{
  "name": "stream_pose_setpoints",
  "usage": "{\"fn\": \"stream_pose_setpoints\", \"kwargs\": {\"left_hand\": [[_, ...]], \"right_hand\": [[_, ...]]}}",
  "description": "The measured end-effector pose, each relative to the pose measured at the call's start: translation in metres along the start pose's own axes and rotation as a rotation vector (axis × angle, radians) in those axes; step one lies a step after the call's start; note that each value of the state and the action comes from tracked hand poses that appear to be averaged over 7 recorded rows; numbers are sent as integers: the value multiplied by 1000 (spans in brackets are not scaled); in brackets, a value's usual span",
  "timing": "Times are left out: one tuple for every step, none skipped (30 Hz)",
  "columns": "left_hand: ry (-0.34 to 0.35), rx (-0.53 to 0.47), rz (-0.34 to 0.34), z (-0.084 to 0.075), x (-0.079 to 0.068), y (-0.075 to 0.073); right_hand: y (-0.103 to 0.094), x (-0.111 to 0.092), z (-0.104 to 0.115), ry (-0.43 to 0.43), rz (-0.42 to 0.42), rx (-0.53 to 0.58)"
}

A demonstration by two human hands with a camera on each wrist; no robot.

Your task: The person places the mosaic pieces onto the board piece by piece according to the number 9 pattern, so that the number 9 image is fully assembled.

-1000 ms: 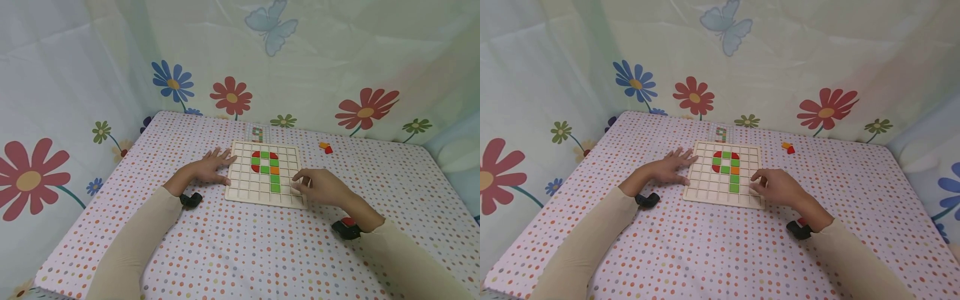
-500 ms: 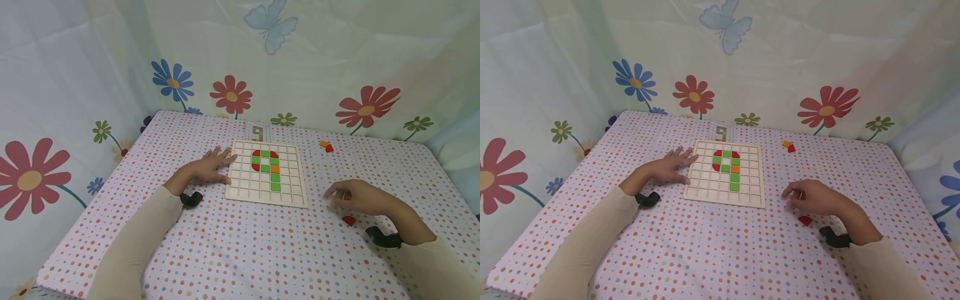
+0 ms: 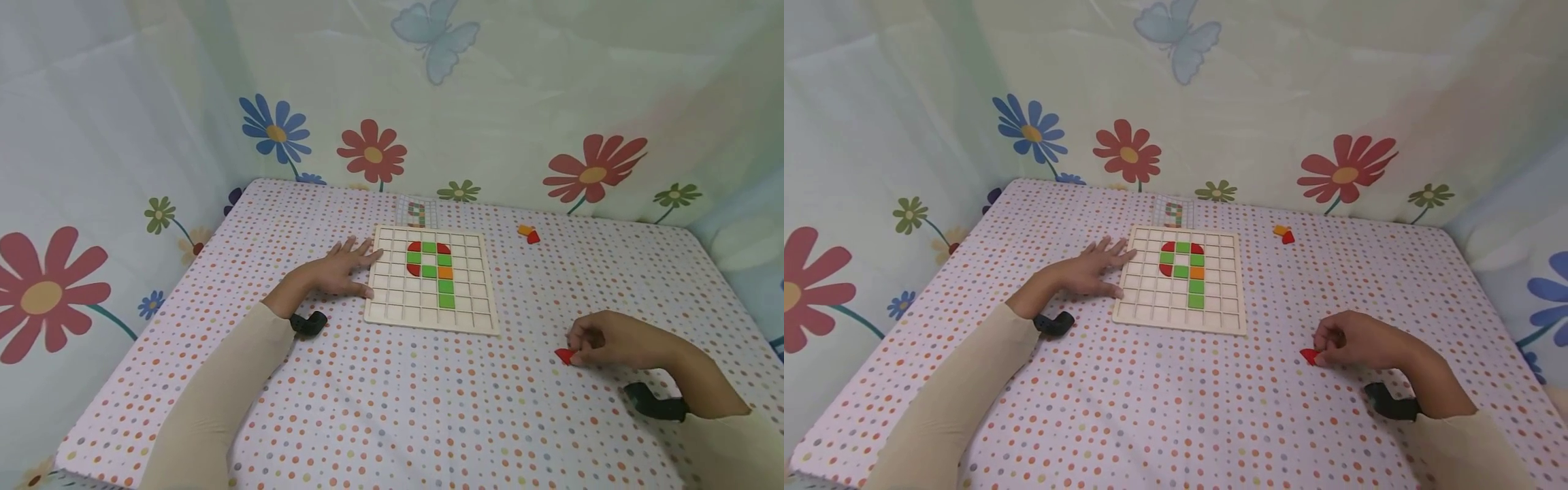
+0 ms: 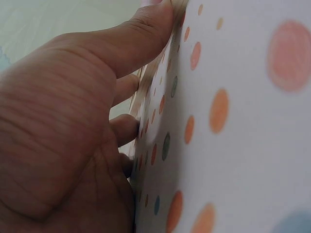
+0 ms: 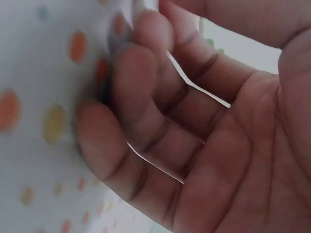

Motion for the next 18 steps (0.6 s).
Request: {"fn": "stream_pose_setpoints", "kwargs": {"left_hand": [[-1, -1, 0, 0, 0, 0], [0, 2, -1, 0, 0, 0], [1, -2, -1, 0, 0, 0], [3, -3, -2, 0, 0, 0], [5, -5, -2, 0, 0, -1], [5, -6, -2, 1, 0, 0], [6, -5, -2, 1, 0, 0], [6, -5, -3, 1, 0, 0], [7, -5, -3, 1, 0, 0], [7, -3, -4, 1, 0, 0], [7, -2, -4, 1, 0, 0], [6, 0, -5, 1, 1, 0], [5, 1, -5, 1, 1, 0], [3, 1, -5, 1, 1, 0], [1, 3, -5, 1, 1, 0], [-1, 4, -5, 1, 1, 0], [-2, 3, -5, 1, 1, 0], [-3, 3, -4, 1, 1, 0]], "right_hand": [[1, 0, 1, -12, -16, -20], [2, 1, 3, -17, -35, -46], [3, 2, 4, -12, -56, -78], [4, 4, 6, -4, -73, -99], [5, 6, 8, 5, -89, -119], [7, 8, 10, 17, -102, -134], [8, 10, 12, 32, -114, -142], [10, 12, 14, 43, -130, -158], [11, 15, 16, 57, -145, -171], [12, 17, 18, 64, -160, -181], [13, 19, 20, 76, -174, -195], [15, 21, 22, 90, -186, -207], [16, 23, 25, 101, -200, -218], [17, 26, 27, 110, -210, -227], [18, 28, 30, 113, -217, -230], [19, 30, 32, 112, -224, -235], [19, 32, 35, 111, -227, -236], [20, 33, 37, 105, -228, -235]]}}
Point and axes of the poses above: each hand's wrist, its own x-axis towards the middle knuckle, its own y-axis out of the palm, z = x × y, the point moved 6 cm from there along x, towards the middle knuckle, and after that the axes turned 3 degrees about -z, right-handed, at the moved point
